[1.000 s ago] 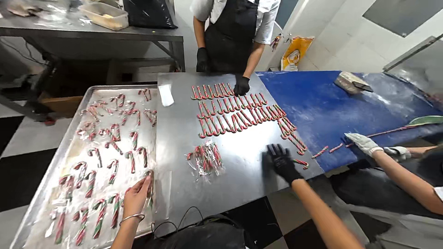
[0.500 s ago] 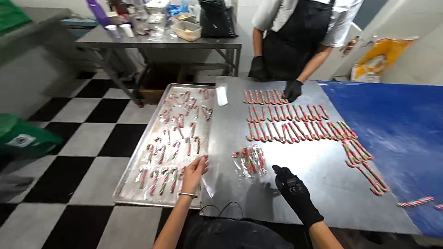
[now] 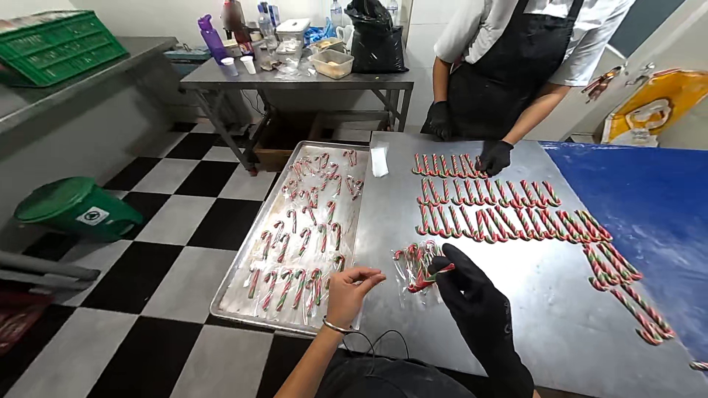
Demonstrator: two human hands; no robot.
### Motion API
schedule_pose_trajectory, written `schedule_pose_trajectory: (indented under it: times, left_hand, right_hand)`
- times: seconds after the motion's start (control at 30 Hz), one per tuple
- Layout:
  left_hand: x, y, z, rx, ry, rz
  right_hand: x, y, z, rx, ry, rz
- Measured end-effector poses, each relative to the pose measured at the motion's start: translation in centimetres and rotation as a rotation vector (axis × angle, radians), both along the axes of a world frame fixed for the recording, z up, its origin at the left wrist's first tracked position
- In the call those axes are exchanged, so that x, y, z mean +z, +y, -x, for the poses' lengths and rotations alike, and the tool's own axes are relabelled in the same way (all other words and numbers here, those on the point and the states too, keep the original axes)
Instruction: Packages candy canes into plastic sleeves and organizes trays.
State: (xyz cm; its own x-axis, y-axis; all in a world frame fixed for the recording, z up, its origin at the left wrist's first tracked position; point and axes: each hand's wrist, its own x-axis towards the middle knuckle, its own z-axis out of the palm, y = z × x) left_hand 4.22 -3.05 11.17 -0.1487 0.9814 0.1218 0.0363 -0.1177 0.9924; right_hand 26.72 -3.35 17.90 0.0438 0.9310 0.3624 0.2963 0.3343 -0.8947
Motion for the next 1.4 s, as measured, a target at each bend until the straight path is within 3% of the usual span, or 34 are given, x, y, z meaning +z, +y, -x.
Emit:
schedule_pose_trajectory:
  times: [0.17,0.5,0.63,0.77,0.83,0.93,1.1,1.2,1.27,1.3,1.4]
  left_hand:
    - [0.5,-0.4,-0.7,-0.140,0.097,-0.246]
    - [1.8,-1.0,-1.8,-0.245,0.205,-0.446]
    - [1.7,-1.1,-2.0,-0.240,0.246,-0.338]
    - [1.6,-0.6,-1.6,-0.200,0.167,0.043]
    - [1.6,-0.5,-1.6,-0.189,0.093,0.113]
    - [1.7,-0.9,-1.9,-0.181,0.055,-0.033]
    - [1.8,-0.9,-2.6,-0.225,0.166,-0.367]
    - [1.8,-1.2,-3.1,-0.182,0.229,-0.442]
    - [1.3,-1.6,-3.3,-0.127,0.286,-0.421]
    - [0.9,-1.7,-3.5,-0.130,0.286,-0.401]
    - [0.4,-2.7,-4.6,-0.261,0.213,-0.409]
  right_hand:
    - [2.1,-1.0,1.2,-0.022,0.216,-0.118]
    - [1.7,-1.6,2.8,0.056,0.169,-0.113]
    - [0.8,-1.7,2.3,0.002,0.194,-0.166]
    - [1.0,-1.4,1.5,-0.113,0.178,-0.198]
    - [2.3,-1.7,1.5,-0.127,0.152,-0.120]
    - [1.7,-1.8,1.6,-0.051,0.170,-0.149]
    - [0.5,-1.5,2.4,0.005,0.139,-0.113]
    - [-2.0,-1.4,2.1,0.065,-0.183,-0.160]
    - [-3.1,-2.1,1.3,0.195,-0.454,-0.017]
    - [-3.1,-2.7,1.0,0.267,-0.480,0.118]
    - [-2.4,-3.6,0.2,0.348,-0.313,0.377]
